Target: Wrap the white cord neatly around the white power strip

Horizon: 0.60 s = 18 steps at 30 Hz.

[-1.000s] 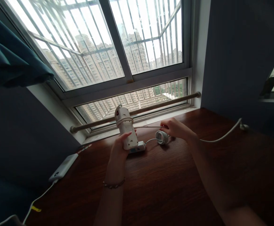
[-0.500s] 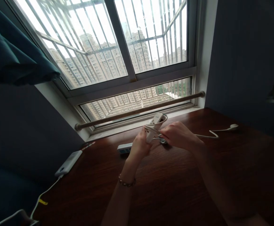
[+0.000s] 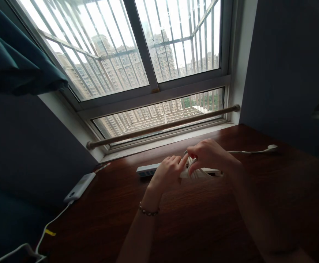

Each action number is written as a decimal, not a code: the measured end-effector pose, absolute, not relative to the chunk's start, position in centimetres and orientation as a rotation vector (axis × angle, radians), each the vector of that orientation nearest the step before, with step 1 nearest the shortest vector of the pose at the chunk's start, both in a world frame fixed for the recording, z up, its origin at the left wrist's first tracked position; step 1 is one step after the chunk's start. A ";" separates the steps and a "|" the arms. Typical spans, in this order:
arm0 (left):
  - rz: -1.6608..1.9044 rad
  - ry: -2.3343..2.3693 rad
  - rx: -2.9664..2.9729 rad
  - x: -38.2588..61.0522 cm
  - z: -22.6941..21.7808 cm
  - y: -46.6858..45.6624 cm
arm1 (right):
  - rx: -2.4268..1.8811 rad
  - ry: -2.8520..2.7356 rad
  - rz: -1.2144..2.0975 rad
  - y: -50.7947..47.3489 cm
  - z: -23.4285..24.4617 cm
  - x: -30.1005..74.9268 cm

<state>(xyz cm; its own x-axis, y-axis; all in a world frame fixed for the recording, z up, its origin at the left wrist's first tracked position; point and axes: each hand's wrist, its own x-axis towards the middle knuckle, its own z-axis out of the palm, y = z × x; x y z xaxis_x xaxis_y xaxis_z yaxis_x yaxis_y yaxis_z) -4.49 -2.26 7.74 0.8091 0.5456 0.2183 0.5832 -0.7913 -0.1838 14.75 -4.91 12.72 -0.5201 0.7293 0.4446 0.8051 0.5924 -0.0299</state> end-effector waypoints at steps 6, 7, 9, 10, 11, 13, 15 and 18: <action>-0.250 -0.569 -2.623 -4.4 8.7 -4.1 | -1.134 -2.385 0.038 -4.5 12.7 15.6; -0.259 -0.549 -2.589 -4.5 8.9 -4.4 | -1.092 -2.380 0.092 -4.5 12.7 15.6; -0.266 -0.518 -2.539 -4.7 9.4 -5.0 | -1.010 -2.366 0.195 -4.7 12.6 15.7; -0.274 -0.507 -2.521 -4.8 9.6 -5.3 | -0.968 -2.363 0.247 -4.8 12.7 15.8; -0.287 -0.494 -2.512 -4.9 9.8 -5.5 | -0.930 -2.365 0.301 -4.9 12.7 16.0; -0.327 -0.462 -2.527 -5.1 10.1 -5.9 | -0.873 -2.364 0.390 -4.7 12.7 16.7; -0.384 -0.426 -2.559 -5.3 10.4 -6.2 | -0.875 -2.328 0.427 -4.3 12.6 17.7; -0.502 -0.362 -2.589 -5.3 10.8 -6.9 | -1.025 -2.194 0.375 -3.7 12.6 18.8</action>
